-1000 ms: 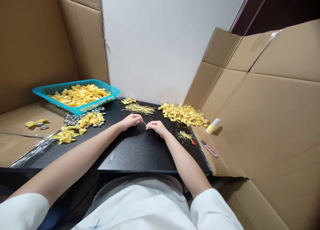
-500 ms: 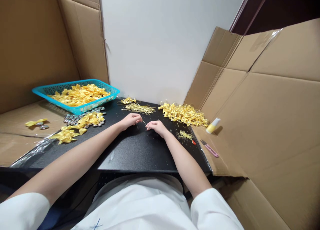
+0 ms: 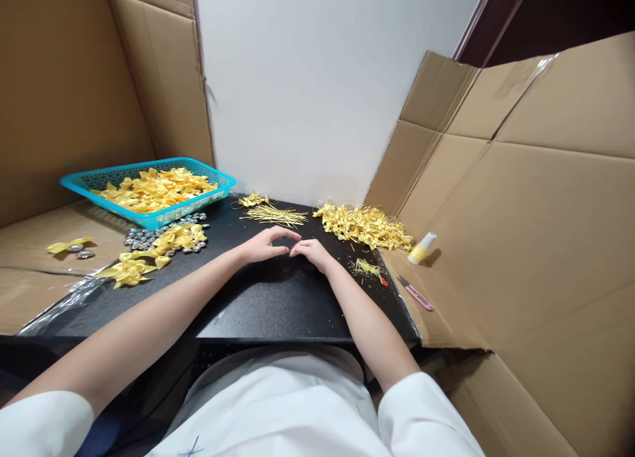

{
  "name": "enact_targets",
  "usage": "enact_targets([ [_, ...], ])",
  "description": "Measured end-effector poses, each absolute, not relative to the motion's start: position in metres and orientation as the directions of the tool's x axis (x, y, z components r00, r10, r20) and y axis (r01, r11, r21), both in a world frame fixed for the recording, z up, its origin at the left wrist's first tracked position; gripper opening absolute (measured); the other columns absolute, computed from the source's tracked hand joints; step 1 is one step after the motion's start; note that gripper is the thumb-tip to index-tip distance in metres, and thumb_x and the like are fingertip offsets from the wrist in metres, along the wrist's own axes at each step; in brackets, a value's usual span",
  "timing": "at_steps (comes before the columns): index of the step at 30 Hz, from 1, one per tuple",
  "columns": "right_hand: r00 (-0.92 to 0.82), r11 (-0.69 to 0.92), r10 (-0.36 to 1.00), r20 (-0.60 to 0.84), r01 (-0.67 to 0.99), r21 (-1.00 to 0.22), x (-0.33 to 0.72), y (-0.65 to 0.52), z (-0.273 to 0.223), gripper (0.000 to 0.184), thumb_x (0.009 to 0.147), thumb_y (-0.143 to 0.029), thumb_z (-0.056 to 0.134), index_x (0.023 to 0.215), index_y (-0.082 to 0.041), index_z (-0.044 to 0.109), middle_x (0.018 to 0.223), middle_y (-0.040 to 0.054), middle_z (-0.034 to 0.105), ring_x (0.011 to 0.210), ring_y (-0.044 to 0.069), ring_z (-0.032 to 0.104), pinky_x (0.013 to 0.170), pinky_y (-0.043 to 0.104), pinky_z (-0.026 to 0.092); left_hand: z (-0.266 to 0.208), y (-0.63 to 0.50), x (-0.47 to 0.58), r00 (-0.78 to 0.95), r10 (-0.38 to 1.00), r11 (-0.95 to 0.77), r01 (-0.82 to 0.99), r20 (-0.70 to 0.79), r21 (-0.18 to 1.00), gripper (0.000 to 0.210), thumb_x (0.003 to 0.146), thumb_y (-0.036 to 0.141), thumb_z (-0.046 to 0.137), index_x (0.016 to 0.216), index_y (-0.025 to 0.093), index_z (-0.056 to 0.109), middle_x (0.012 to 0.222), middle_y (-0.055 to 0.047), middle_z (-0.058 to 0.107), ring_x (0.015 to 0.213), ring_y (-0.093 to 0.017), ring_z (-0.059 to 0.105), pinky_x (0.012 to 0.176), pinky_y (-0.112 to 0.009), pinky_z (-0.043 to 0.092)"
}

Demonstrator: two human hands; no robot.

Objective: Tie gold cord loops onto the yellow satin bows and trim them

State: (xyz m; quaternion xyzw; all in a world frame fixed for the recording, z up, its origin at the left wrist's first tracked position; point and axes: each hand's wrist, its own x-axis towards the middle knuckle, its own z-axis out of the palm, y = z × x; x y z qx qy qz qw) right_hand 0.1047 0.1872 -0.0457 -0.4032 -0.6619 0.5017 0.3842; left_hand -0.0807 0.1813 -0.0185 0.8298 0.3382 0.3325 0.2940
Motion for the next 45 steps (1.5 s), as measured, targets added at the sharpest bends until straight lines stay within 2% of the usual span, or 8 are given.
enact_targets([
  [7,-0.389,0.169,0.916,0.096,0.157,-0.973,0.109,0.187,-0.041,0.015,0.061,-0.020,0.057,0.050,-0.019,0.067,0.055,-0.0032,0.060,0.066,0.012,0.051,0.073,0.026,0.040,-0.029,0.177,-0.072,0.562,0.782,-0.483,0.275,0.269,0.831,0.039,0.070,0.029,0.059,0.107,0.016,0.059,0.099,-0.007,0.068,0.089,-0.021,0.063,0.079,-0.033,0.050],
  [13,-0.415,0.335,0.882,0.221,0.223,-0.915,0.113,0.186,-0.038,0.012,0.065,-0.018,0.059,0.055,-0.018,0.066,0.062,-0.0035,0.060,0.064,0.011,0.051,0.069,0.025,0.039,-0.031,0.177,-0.067,0.529,0.827,-0.346,0.213,0.189,0.914,0.033,0.068,0.030,0.056,0.098,0.016,0.056,0.087,-0.001,0.064,0.075,-0.016,0.059,0.069,-0.028,0.047],
  [18,-0.451,0.507,0.836,0.313,0.415,-0.756,0.113,0.182,-0.036,0.010,0.069,-0.019,0.065,0.059,-0.019,0.066,0.062,-0.0037,0.054,0.060,0.010,0.044,0.060,0.024,0.034,-0.027,0.176,-0.067,0.514,0.853,-0.269,0.281,0.092,0.921,0.024,0.069,0.033,0.057,0.084,0.015,0.058,0.070,0.001,0.059,0.057,-0.010,0.046,0.053,-0.022,0.036],
  [24,-0.489,0.663,0.748,0.449,0.577,-0.476,0.114,0.172,-0.030,0.012,0.074,-0.020,0.064,0.063,-0.020,0.063,0.071,-0.0023,0.059,0.073,0.014,0.050,0.075,0.030,0.035,-0.025,0.173,-0.068,0.514,0.857,-0.176,0.324,-0.017,0.930,0.025,0.068,0.039,0.062,0.064,0.015,0.054,0.058,0.002,0.054,0.047,-0.007,0.037,0.046,-0.021,0.027],
  [29,-0.504,0.711,0.687,0.524,0.617,-0.339,0.116,0.166,-0.025,0.000,0.074,-0.021,0.064,0.073,-0.021,0.064,0.073,-0.0026,0.059,0.077,0.015,0.052,0.082,0.033,0.032,-0.028,0.176,-0.071,0.515,0.857,-0.133,0.239,-0.010,0.962,0.022,0.068,0.036,0.063,0.069,0.015,0.059,0.051,0.006,0.038,0.045,-0.006,0.029,0.044,-0.019,0.022],
  [33,-0.428,0.691,0.704,0.567,0.598,-0.406,0.121,0.171,-0.023,0.009,0.072,-0.019,0.062,0.080,-0.022,0.065,0.073,-0.0027,0.059,0.075,0.016,0.052,0.079,0.032,0.035,-0.030,0.180,-0.073,0.504,0.863,-0.139,0.163,0.039,0.977,0.022,0.071,0.037,0.061,0.072,0.016,0.060,0.048,0.008,0.029,0.043,-0.007,0.024,0.042,-0.019,0.020],
  [37,-0.346,0.677,0.718,0.604,0.547,-0.492,0.124,0.177,-0.025,0.009,0.071,-0.015,0.059,0.071,-0.022,0.064,0.069,-0.0016,0.059,0.071,0.016,0.051,0.073,0.029,0.040,-0.030,0.181,-0.073,0.477,0.876,-0.169,0.157,0.075,0.973,0.022,0.073,0.038,0.059,0.073,0.016,0.061,0.048,0.008,0.031,0.043,-0.007,0.027,0.042,-0.019,0.022],
  [45,-0.364,0.705,0.692,0.623,0.528,-0.474,0.122,0.173,-0.024,0.004,0.070,-0.018,0.064,0.069,-0.022,0.066,0.071,-0.0015,0.062,0.075,0.016,0.055,0.077,0.032,0.040,-0.029,0.180,-0.073,0.441,0.890,-0.203,0.158,0.115,0.966,0.022,0.072,0.038,0.060,0.072,0.016,0.061,0.046,0.007,0.034,0.042,-0.007,0.029,0.042,-0.019,0.024],
])
